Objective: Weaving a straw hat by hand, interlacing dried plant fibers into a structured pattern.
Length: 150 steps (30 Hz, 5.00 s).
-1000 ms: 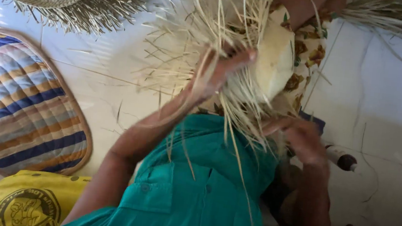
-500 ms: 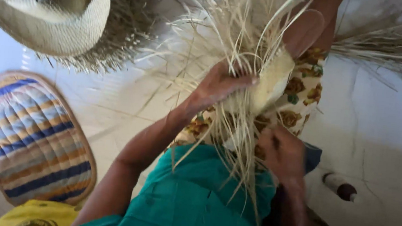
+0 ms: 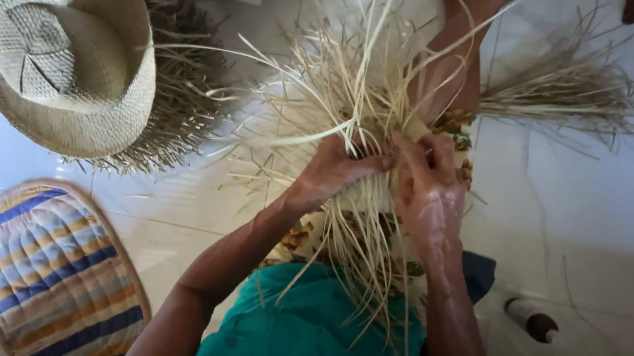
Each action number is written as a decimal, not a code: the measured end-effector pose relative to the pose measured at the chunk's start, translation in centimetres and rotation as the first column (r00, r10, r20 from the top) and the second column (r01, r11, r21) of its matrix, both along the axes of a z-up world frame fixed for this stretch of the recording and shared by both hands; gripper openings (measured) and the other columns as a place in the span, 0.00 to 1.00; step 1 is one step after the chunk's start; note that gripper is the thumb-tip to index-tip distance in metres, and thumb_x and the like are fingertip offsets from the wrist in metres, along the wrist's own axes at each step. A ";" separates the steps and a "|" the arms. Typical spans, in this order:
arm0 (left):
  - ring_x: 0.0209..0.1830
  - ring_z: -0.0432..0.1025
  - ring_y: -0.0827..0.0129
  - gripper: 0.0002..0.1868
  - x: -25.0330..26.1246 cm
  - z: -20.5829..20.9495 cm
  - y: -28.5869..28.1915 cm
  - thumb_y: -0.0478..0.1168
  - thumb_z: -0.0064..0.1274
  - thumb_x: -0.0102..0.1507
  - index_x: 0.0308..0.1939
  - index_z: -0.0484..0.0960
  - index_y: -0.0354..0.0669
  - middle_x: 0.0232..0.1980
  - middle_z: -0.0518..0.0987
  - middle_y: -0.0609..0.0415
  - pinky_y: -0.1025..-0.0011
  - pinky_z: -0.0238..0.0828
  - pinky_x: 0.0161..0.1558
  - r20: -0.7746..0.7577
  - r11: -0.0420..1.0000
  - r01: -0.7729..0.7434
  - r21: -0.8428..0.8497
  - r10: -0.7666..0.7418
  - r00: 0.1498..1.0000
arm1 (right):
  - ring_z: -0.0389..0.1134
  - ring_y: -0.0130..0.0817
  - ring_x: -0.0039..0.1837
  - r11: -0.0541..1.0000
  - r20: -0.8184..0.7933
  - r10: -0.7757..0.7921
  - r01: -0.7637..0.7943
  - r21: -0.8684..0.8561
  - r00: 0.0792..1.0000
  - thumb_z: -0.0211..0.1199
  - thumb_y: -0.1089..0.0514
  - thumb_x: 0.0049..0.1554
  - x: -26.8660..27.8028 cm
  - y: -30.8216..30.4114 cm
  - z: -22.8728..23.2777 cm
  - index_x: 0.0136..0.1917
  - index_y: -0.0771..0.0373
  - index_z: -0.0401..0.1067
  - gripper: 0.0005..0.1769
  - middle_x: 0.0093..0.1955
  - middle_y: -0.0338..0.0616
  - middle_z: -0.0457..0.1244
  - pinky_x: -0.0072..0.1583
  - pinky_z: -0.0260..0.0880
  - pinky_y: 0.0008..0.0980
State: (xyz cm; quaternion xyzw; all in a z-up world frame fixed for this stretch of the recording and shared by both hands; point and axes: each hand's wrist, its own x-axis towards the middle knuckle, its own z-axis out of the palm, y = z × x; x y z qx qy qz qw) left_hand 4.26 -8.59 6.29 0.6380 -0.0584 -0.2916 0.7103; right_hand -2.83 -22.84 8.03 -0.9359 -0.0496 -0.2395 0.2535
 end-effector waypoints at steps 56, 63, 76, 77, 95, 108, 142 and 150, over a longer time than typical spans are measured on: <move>0.14 0.70 0.74 0.18 -5.5 -2.4 0.1 0.47 0.57 0.53 0.44 0.79 0.44 0.30 0.79 0.54 0.81 0.68 0.10 0.208 0.999 0.010 0.051 -0.021 0.978 | 0.63 0.51 0.34 0.830 -0.011 0.156 -0.125 0.544 0.988 0.64 0.72 0.44 -2.3 -1.2 -2.5 0.35 0.67 0.68 0.07 0.32 0.52 0.56 0.36 0.63 0.44; 0.14 0.60 0.78 0.24 -5.1 -4.5 0.8 0.54 0.49 0.56 0.46 0.81 0.38 0.32 0.81 0.50 0.79 0.53 0.15 0.204 0.991 0.091 0.100 -0.110 0.973 | 0.54 0.15 0.38 0.221 0.473 0.354 -0.563 0.796 0.807 0.62 0.54 0.53 -5.1 -4.8 3.8 0.41 0.51 0.70 0.03 0.40 0.27 0.59 0.41 0.60 0.17; 0.35 0.75 0.60 0.19 -4.4 -5.7 0.3 0.61 0.55 0.57 0.28 0.78 0.51 0.31 0.78 0.55 0.56 0.64 0.37 0.143 0.981 -0.131 0.141 0.111 0.984 | 0.58 0.50 0.48 0.972 0.127 0.112 -0.135 0.194 0.986 0.51 0.63 0.60 -4.6 2.0 0.8 0.56 0.64 0.67 0.10 0.50 0.49 0.55 0.47 0.63 0.51; 0.34 0.75 0.62 0.19 -4.0 -6.4 0.1 0.61 0.57 0.56 0.28 0.78 0.52 0.30 0.78 0.56 0.59 0.64 0.36 0.147 0.985 -0.119 0.129 0.099 0.984 | 0.58 0.53 0.47 0.972 0.114 0.097 -0.118 0.204 0.989 0.54 0.59 0.62 -4.9 2.5 1.4 0.56 0.66 0.66 0.11 0.47 0.52 0.55 0.45 0.64 0.53; 0.30 0.70 0.66 0.23 -3.9 -4.3 11.0 0.56 0.37 0.67 0.28 0.79 0.47 0.26 0.74 0.52 0.68 0.64 0.37 0.298 0.906 -0.219 0.362 0.110 0.948 | 0.49 0.45 0.57 0.998 0.086 0.065 -0.067 0.017 0.994 0.54 0.66 0.57 -3.9 1.0 -1.2 0.61 0.57 0.66 0.18 0.56 0.46 0.50 0.50 0.58 0.40; 0.27 0.76 0.64 0.23 -9.3 -9.5 5.5 0.49 0.39 0.64 0.45 0.74 0.29 0.32 0.78 0.40 0.69 0.77 0.27 -0.318 0.788 -0.173 -0.591 -0.030 0.948 | 0.50 0.42 0.52 0.987 0.132 0.072 -0.052 -0.152 0.989 0.60 0.68 0.50 -3.6 1.4 -1.8 0.60 0.61 0.67 0.23 0.50 0.46 0.51 0.57 0.58 0.47; 0.27 0.72 0.58 0.06 -7.2 -2.8 6.0 0.39 0.53 0.60 0.32 0.77 0.40 0.26 0.74 0.47 0.66 0.69 0.30 0.766 0.942 -0.276 0.192 0.032 0.642 | 0.60 0.55 0.30 0.957 -0.179 -0.265 0.280 0.069 0.948 0.59 0.61 0.59 -7.4 3.6 -6.2 0.57 0.64 0.58 0.15 0.57 0.53 0.50 0.27 0.57 0.43; 0.19 0.67 0.73 0.12 -6.6 -4.6 6.2 0.44 0.52 0.61 0.25 0.77 0.44 0.17 0.70 0.54 0.74 0.62 0.24 0.274 0.997 -0.076 -0.014 0.077 0.959 | 0.57 0.57 0.29 0.958 -0.129 -0.221 0.240 0.158 0.967 0.56 0.63 0.60 -7.1 4.8 -3.4 0.50 0.61 0.58 0.08 0.48 0.45 0.49 0.28 0.48 0.37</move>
